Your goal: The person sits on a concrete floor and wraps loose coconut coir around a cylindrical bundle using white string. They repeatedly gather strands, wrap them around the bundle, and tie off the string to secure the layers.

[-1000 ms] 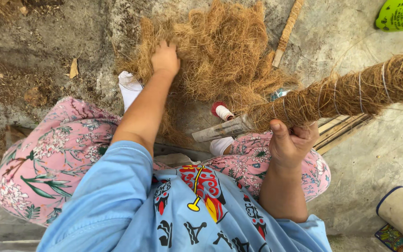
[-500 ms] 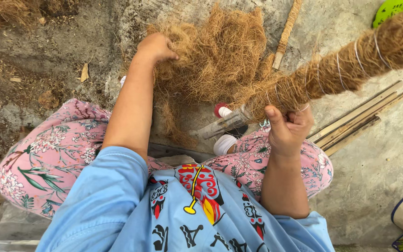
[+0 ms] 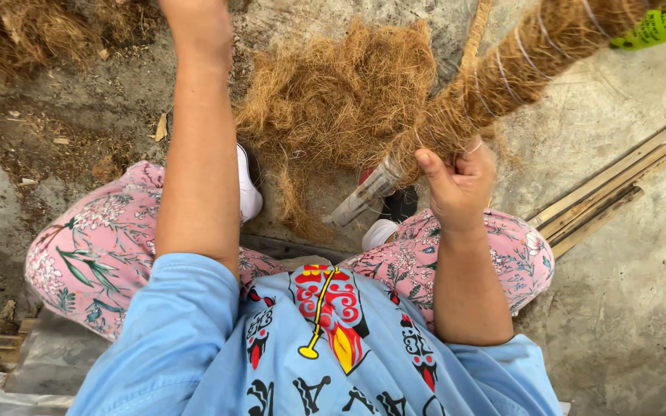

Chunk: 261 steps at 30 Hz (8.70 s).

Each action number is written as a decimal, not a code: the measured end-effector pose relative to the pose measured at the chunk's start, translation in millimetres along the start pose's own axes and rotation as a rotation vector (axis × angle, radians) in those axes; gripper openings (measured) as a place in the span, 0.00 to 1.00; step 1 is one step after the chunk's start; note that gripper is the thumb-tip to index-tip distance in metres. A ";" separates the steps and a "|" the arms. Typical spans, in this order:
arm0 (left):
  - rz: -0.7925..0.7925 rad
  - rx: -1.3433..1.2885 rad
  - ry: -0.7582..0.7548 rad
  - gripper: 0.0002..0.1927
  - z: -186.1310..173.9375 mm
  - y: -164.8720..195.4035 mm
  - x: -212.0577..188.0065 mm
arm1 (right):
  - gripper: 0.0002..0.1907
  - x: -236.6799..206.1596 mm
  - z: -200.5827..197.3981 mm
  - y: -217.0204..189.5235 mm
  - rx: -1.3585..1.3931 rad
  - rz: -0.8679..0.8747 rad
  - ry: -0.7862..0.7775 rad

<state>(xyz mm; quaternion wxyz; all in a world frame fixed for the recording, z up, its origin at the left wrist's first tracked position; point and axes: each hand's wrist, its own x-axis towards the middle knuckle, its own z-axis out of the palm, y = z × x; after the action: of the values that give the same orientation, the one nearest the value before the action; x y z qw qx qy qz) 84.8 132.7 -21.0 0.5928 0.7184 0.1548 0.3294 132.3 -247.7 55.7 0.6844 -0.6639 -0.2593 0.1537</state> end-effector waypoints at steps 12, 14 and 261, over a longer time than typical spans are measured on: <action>-0.573 -0.446 -0.172 0.15 45.7 34.4 -66.0 | 0.23 12.0 12.5 11.4 0.065 -0.049 -0.085; -0.580 -0.356 -0.317 0.16 51.7 42.9 -76.3 | 0.25 14.2 16.5 12.9 0.108 -0.051 -0.103; -0.629 -0.509 -0.698 0.21 90.0 97.4 -84.5 | 0.23 32.0 -9.7 -12.2 0.184 0.213 -0.117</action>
<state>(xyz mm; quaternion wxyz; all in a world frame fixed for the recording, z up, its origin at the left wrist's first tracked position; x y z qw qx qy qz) 65.4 -10.8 40.2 0.8346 0.5378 0.0715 -0.0955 162.3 -238.9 72.8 0.7060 -0.6118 -0.2116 0.2872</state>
